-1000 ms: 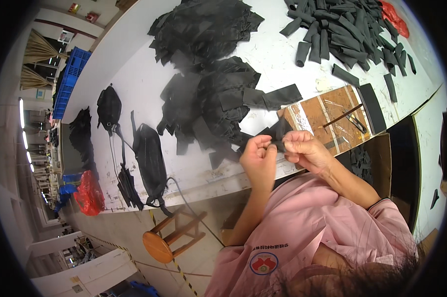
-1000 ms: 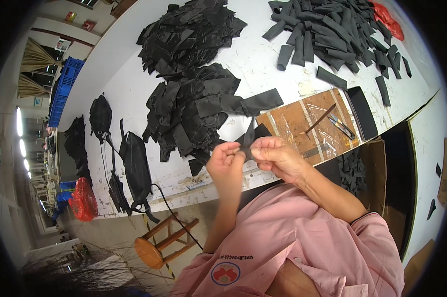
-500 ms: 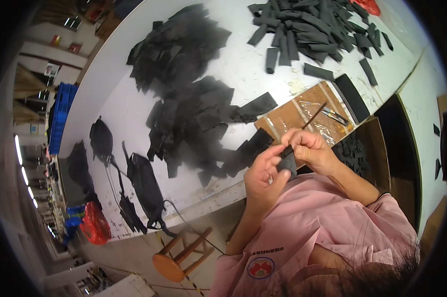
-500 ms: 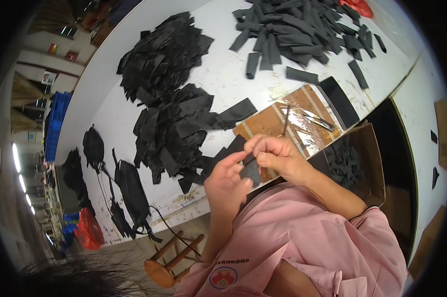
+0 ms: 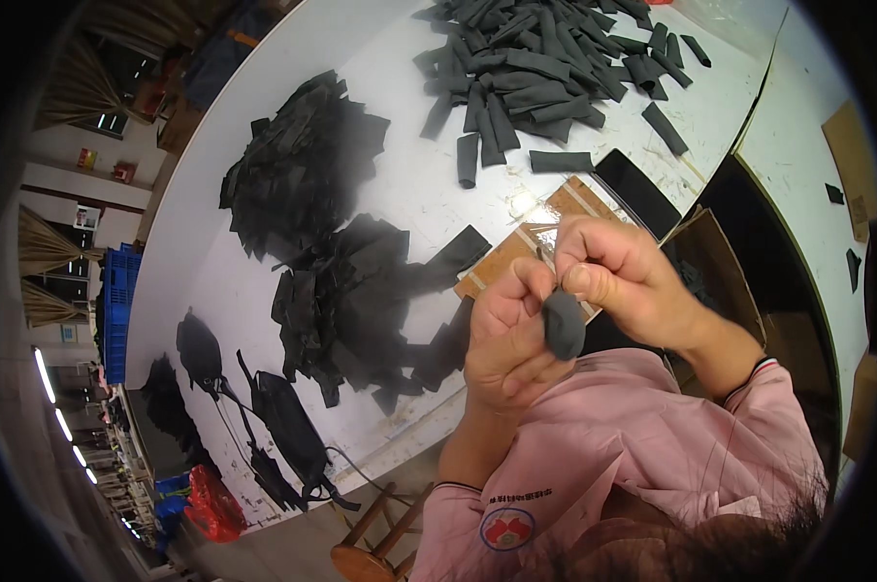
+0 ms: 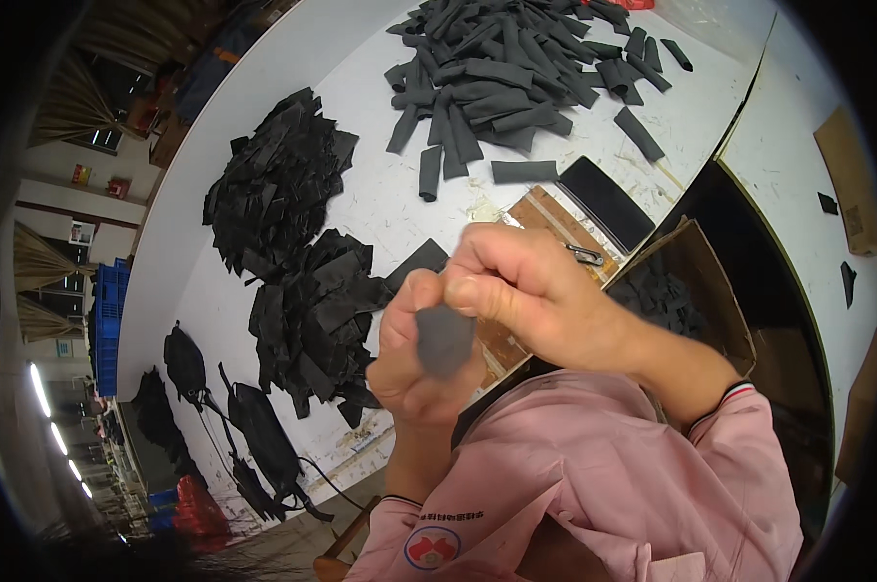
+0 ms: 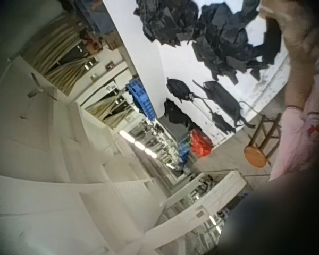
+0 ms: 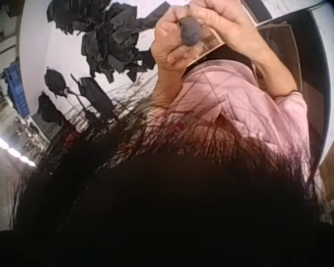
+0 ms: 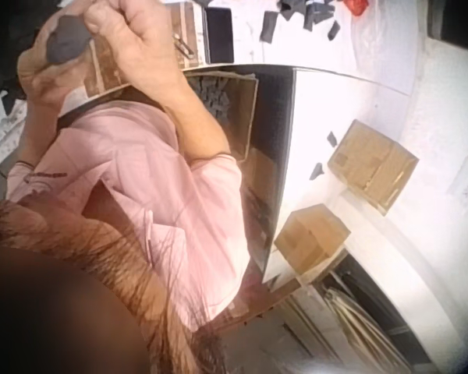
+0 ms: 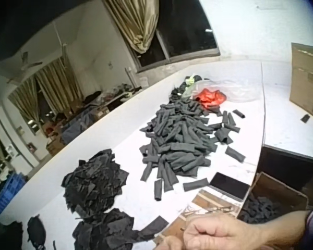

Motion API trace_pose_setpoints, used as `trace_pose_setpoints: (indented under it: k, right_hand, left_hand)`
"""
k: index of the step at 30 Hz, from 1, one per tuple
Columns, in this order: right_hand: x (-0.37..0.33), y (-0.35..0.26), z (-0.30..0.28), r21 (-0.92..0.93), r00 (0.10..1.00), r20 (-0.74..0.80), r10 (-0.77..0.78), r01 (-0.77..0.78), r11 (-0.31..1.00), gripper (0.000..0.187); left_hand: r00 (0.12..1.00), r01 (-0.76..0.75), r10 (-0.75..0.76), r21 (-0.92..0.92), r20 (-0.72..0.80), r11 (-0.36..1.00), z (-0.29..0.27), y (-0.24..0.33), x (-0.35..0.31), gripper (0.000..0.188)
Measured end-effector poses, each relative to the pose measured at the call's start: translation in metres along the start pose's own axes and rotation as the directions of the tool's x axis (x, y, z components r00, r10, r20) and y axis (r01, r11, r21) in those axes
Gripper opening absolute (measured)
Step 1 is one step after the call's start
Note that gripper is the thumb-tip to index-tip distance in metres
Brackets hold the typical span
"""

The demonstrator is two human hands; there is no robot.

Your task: Rolling and stacking small rectangular foam pieces for assembly.

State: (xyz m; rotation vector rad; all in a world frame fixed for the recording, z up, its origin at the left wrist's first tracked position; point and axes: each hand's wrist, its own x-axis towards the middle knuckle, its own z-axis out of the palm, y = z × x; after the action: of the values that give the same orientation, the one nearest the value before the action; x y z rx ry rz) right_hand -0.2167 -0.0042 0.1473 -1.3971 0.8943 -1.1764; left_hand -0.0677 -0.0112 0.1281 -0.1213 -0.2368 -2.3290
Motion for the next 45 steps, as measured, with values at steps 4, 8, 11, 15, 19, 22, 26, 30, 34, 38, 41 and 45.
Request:
trace_pose_setpoints:
  k: [4, 8, 11, 15, 19, 22, 26, 30, 34, 38, 41, 45]
  right_hand:
    - [0.017, 0.001, -0.011, 0.140, 0.965, 0.134, 0.227, -0.245, 0.959, 0.020]
    - [0.018, 0.093, -0.028, 0.352, 0.863, 0.160, 0.479, -0.503, 0.789, 0.025]
    - [0.013, 0.117, -0.024, 0.390, 0.859, 0.126, 0.496, -0.502, 0.772, 0.024]
    - [0.014, 0.130, -0.036, 0.335, 0.878, 0.175, 0.446, -0.479, 0.812, 0.024]
    - [0.011, 0.116, -0.026, -0.137, 0.992, -0.112, 0.052, -0.067, 0.988, 0.028]
    - [0.013, 0.075, -0.023, -0.549, 0.947, -0.047, -0.317, 0.240, 0.801, 0.029]
    - [0.019, 0.055, -0.023, -0.858, 0.932, 0.312, -0.187, 0.360, 0.365, 0.030]
    - [0.006, 0.107, -0.031, -0.765, 0.960, 0.223, -0.170, 0.281, 0.580, 0.027]
    - [0.008, 0.098, -0.025, -0.641, 0.923, 0.150, -0.354, 0.363, 0.676, 0.020]
    - [-0.006, 0.128, -0.027, -0.559, 0.988, 0.108, -0.114, 0.155, 0.815, 0.023]
    - [-0.005, 0.126, -0.025, -0.629, 0.988, 0.107, -0.108, 0.151, 0.763, 0.029]
    - [-0.001, 0.096, -0.023, -0.718, 0.989, 0.145, 0.014, 0.095, 0.690, 0.033]
  left_hand:
    - [0.980, -0.153, 0.130, 0.156, 0.148, 0.976, -0.019, 0.004, 0.012, 0.031]
    - [0.969, -0.029, -0.008, -0.148, -0.247, 0.989, -0.094, 0.014, 0.007, 0.029]
    - [0.975, -0.034, 0.025, -0.036, -0.220, 0.999, -0.115, 0.008, 0.002, 0.027]
    - [0.798, 0.018, 0.590, 0.984, -0.120, 0.175, -0.088, 0.003, 0.009, 0.036]
    - [0.868, -0.144, 0.472, 0.988, 0.153, -0.056, -0.066, 0.014, 0.010, 0.031]
    - [0.860, -0.211, 0.436, 0.963, 0.265, -0.168, -0.066, 0.010, 0.009, 0.018]
    - [0.717, -0.401, 0.697, 0.830, 0.021, 0.387, -0.065, 0.000, 0.003, 0.009]
    - [0.789, -0.284, 0.609, 0.833, -0.078, 0.475, -0.088, -0.006, 0.008, 0.013]
    - [0.900, -0.112, 0.434, 0.933, -0.051, 0.343, -0.062, 0.005, 0.024, 0.011]
    - [0.969, 0.156, 0.219, 0.968, -0.112, -0.195, -0.049, 0.007, 0.036, 0.008]
    - [0.943, 0.125, 0.326, 0.977, -0.064, -0.173, -0.064, 0.005, 0.030, 0.010]
    - [0.887, -0.001, 0.461, 1.000, -0.012, 0.029, -0.060, -0.006, 0.018, 0.020]
